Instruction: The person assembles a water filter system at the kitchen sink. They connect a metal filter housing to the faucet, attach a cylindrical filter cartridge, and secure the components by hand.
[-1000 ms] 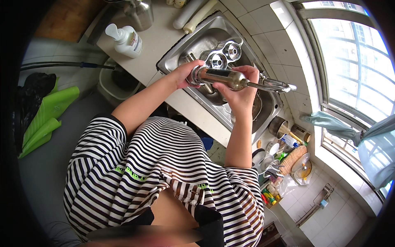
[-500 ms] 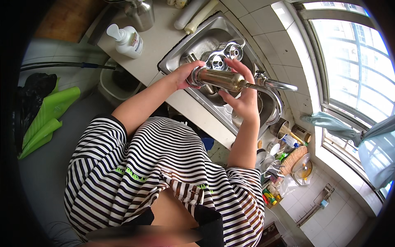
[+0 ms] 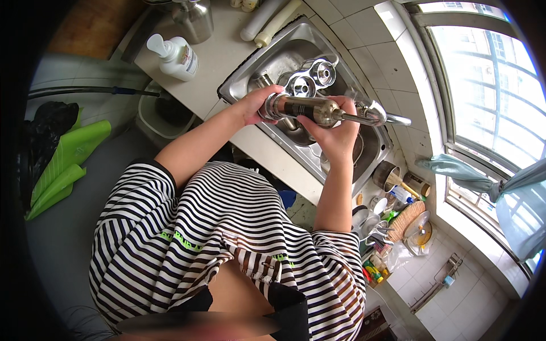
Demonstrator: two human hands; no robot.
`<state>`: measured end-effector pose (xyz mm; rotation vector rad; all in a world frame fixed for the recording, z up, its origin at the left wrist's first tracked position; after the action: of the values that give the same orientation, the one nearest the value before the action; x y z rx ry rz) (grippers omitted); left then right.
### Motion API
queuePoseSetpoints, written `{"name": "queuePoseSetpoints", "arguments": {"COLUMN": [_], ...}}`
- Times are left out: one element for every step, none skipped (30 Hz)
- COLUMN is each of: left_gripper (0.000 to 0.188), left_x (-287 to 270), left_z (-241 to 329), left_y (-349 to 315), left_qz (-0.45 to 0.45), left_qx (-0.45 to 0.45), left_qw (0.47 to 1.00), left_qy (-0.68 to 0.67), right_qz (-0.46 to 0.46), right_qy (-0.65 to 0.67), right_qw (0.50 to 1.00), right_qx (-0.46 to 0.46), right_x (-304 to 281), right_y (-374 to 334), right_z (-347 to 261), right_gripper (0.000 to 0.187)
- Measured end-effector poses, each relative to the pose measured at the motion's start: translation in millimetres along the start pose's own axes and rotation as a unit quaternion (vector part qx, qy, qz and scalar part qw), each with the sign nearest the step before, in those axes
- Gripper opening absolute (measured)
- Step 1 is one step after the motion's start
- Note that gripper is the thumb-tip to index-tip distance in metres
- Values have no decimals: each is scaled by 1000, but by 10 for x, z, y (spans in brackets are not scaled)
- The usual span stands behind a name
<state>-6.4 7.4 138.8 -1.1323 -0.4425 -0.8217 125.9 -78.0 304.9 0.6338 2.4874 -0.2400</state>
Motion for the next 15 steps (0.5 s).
{"name": "queuePoseSetpoints", "arguments": {"left_gripper": [43, 43, 43, 42, 43, 43, 43, 43, 43, 43, 43, 42, 42, 42, 42], "left_x": [4, 5, 4, 3, -9, -21, -25, -19, -8, 4, 10, 29, 38, 29, 7], "left_z": [-3, -4, -2, -2, -7, -13, -19, -27, -29, -30, -28, -7, 6, 4, -1], "left_y": [-2, -5, -6, -5, 5, 15, 24, 33, 31, 26, 18, -8, -21, -10, 5], "left_qz": [0, 0, 0, -1, -2, -5, -7, -9, -10, -11, -9, -7, -5, -5, -4], "left_qx": [0, -1, -2, -3, -3, -4, -4, -2, -1, 1, 1, 2, 3, 2, 2], "left_qw": [1000, 1000, 1000, 1000, 1000, 1000, 1000, 1000, 1000, 1000, 1000, 1000, 1000, 1000, 1000], "left_qy": [0, -1, 0, 1, 3, 4, 5, 4, 2, 0, 1, 3, 6, 7, 7], "right_qz": [22, 8, -5, -17, -37, -62, -86, -111, -109, -70, -30, 11, -8, -30, -53], "right_qy": [-33, 19, 72, 124, 165, 179, 192, 206, 169, 123, 76, 29, 38, 75, 111], "right_qw": [999, 1000, 995, 987, 980, 979, 976, 972, 979, 990, 997, 999, 999, 997, 991], "right_qx": [18, -22, -63, -103, -105, -81, -56, -32, -36, -17, 3, 22, 20, -18, -56], "right_x": [17, 51, 77, 96, 106, 116, 112, 106, 95, 77, 76, 58, 60, 57, 51], "right_y": [0, 11, 25, 31, 32, 33, 34, 29, 35, 22, -14, -34, -27, -16, 2], "right_z": [-37, -96, -141, -206, -275, -223, -128, -35, -21, 4, 3, 1, 62, -3, -121], "right_gripper": [83, 81, 79, 77, 75, 76, 77, 77, 77, 76, 76, 76, 80, 81, 81]}}
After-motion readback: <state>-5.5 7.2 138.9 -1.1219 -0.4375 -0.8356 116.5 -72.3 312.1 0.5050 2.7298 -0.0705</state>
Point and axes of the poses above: each hand's wrist, its own y-axis towards the middle knuckle, its own x-axis out of the palm, z = x × y, the point moved 5 cm from there along y, towards the middle knuckle, and after that the axes turned 1 degree about z, right-handed, at the moved point
